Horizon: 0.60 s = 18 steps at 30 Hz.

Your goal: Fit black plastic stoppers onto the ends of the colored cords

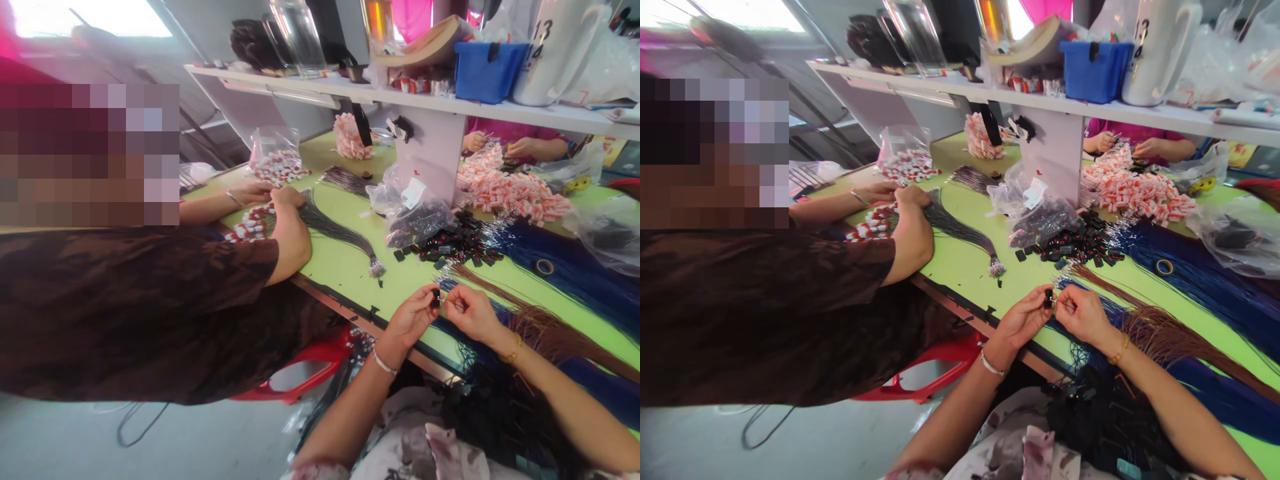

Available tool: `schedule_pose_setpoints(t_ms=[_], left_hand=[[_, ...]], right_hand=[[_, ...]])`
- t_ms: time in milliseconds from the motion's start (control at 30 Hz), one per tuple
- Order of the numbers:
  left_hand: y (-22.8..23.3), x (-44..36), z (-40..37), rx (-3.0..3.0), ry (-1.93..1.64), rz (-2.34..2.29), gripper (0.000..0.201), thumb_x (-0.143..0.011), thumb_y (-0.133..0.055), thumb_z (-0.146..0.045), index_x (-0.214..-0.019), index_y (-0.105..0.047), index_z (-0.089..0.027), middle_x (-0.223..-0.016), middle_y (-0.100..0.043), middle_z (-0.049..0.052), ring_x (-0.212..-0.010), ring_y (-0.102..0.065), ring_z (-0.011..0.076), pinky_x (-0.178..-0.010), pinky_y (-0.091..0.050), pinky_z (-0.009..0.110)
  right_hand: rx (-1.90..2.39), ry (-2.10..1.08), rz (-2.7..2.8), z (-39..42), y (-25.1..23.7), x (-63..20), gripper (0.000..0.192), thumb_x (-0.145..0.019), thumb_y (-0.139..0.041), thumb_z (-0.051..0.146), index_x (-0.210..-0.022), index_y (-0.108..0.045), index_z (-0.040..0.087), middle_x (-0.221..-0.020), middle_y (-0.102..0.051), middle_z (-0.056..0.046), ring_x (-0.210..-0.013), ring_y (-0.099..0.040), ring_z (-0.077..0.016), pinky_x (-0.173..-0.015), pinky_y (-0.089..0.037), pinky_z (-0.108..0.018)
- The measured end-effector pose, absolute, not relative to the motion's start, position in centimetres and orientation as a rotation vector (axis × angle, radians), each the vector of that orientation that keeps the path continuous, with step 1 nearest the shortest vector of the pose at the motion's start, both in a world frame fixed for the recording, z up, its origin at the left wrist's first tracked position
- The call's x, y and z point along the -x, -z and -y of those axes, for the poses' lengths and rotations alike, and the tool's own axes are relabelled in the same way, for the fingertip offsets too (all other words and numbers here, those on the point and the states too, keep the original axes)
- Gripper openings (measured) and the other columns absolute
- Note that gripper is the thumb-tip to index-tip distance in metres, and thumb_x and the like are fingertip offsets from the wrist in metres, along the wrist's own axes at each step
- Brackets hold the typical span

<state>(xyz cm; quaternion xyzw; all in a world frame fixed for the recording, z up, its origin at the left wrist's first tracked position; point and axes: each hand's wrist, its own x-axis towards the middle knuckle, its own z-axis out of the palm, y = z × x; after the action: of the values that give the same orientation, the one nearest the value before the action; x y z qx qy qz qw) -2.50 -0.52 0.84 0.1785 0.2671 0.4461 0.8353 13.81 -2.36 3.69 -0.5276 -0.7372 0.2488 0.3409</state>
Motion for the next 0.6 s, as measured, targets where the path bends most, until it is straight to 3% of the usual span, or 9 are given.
schedule_pose_setpoints(t_ms=[300,600], left_hand=[[-0.3,1.9,0.7,-0.407,-1.007,-0.642,0.024,-0.066,-0.077,-0.018,-0.087,-0.067,-0.012,-0.076,-0.062,0.002,-0.066,-0.056,0.0085,-0.062,-0.044,0.02],[-1.2,1.0,1.4,-0.487,-1.129,-0.773,0.029,-0.059,-0.081,-0.024,-0.08,-0.065,-0.011,-0.071,-0.061,0.001,-0.063,-0.055,0.0086,-0.057,-0.041,0.02]], right_hand=[[1.261,-0.368,2.217,2.3,-3.6,-14.0,0.01,-0.081,-0.048,0.018,-0.074,-0.055,0.019,-0.063,-0.056,-0.001,-0.058,-0.048,-0.0131,-0.059,-0.033,-0.025],[1.273,-0.609,2.088,1.9,-3.3,-14.0,0.012,-0.084,-0.045,0.019,-0.076,-0.054,0.019,-0.067,-0.058,-0.001,-0.057,-0.046,-0.0117,-0.056,-0.032,-0.023]])
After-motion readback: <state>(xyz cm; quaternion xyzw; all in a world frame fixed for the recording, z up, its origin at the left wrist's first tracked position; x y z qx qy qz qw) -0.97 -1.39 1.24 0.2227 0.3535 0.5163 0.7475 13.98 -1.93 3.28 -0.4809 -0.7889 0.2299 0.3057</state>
